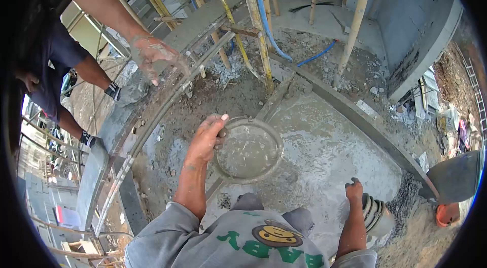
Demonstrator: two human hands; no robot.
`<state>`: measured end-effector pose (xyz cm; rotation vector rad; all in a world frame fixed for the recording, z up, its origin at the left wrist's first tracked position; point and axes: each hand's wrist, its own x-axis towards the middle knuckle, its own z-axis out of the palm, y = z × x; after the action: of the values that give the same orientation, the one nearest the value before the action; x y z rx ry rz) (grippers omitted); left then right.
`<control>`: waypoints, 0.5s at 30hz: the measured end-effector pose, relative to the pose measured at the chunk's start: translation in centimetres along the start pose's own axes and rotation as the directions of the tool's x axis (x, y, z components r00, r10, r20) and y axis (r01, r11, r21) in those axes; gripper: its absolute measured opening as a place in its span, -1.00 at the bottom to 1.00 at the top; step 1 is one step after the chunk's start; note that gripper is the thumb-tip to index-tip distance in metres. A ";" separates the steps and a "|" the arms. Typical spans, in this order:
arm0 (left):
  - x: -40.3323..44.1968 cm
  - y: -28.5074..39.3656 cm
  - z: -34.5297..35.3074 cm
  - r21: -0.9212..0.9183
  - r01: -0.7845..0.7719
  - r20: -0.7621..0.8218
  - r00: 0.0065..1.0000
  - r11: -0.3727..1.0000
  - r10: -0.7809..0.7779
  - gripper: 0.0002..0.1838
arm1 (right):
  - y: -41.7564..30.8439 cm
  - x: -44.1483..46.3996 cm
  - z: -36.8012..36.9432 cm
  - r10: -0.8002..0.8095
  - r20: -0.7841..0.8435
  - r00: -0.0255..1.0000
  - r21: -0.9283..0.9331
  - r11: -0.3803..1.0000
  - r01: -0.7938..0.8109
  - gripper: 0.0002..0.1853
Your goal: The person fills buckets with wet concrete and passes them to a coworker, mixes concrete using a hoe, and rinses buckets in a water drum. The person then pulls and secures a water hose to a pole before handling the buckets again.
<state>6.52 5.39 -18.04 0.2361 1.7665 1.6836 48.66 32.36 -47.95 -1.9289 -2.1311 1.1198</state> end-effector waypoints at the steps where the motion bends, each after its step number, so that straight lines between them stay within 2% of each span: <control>1: -0.4 3.0 -1.1 -0.030 -0.032 0.039 0.999 0.999 0.033 -0.70 | -0.4 -1.2 -2.4 0.151 -0.004 0.989 0.155 0.977 -0.149 -0.50; 3: -0.7 8.0 -3.4 -0.149 -0.112 0.022 0.993 0.982 0.116 -0.68 | -1.0 -4.0 -5.6 0.205 -0.083 0.975 0.352 0.921 -0.164 -0.49; 4: -1.0 10.3 -4.0 -0.105 -0.183 0.010 0.983 0.977 0.185 -0.70 | -0.3 -5.5 -6.5 0.251 -0.122 0.960 0.449 0.877 -0.172 -0.48; 6: -1.2 14.0 -4.5 -0.010 -0.370 0.007 0.929 0.929 0.370 -0.75 | 4.4 -6.8 -5.4 0.235 -0.225 0.946 0.420 0.899 -0.124 -0.50; 7: -1.2 15.6 -5.6 0.014 -0.328 -0.037 0.944 0.945 0.328 -0.76 | 8.3 -8.0 -4.6 0.256 -0.281 0.925 0.402 0.907 -0.129 -0.50; 8: 0.2 16.6 -8.2 -0.030 -0.322 0.083 0.942 0.946 0.324 -0.79 | 12.8 -9.5 -3.0 0.167 -0.367 0.915 0.133 0.983 -0.126 -0.58; 9: 0.8 17.5 -8.7 0.006 -0.404 -0.074 0.912 0.915 0.403 -0.76 | 17.5 -10.9 -1.5 0.075 -0.446 0.892 -0.144 0.977 -0.154 -0.64; 10: 3.0 19.0 -12.4 0.024 -0.399 -0.030 0.916 0.917 0.400 -0.76 | 10.0 -17.0 -4.2 0.506 -0.264 0.821 0.421 0.827 -0.374 -0.72; 11: 3.7 20.5 -13.4 0.027 -0.437 -0.170 0.884 0.899 0.435 -0.77 | 13.1 -18.8 -3.2 0.688 -0.182 0.703 0.518 0.674 -0.527 -0.73; 12: 7.4 23.8 -21.2 0.177 -0.391 0.098 0.920 0.903 0.379 -0.69 | 15.9 -20.9 -2.8 0.768 -0.114 0.630 0.449 0.605 -0.657 -0.73; 13: 7.5 25.3 -20.4 0.310 -0.510 -0.105 0.821 0.802 0.562 -0.68 | 20.2 -22.5 -1.8 0.792 -0.081 0.605 0.352 0.591 -0.726 -0.74; 14: 7.4 25.6 -18.7 0.471 -0.545 -0.237 0.679 0.694 0.695 -0.66 | 22.6 -25.0 -1.0 0.769 -0.143 0.623 0.248 0.637 -0.730 -0.74; 15: 7.4 25.8 -18.0 0.618 -0.528 -0.306 0.521 0.582 0.797 -0.65 | 23.3 -26.0 -0.9 0.791 -0.161 0.590 0.272 0.610 -0.744 -0.75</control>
<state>-17.54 -1.29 2.51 0.8387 2.8029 1.9576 74.36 8.79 -49.01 -2.7982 -0.9536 0.9687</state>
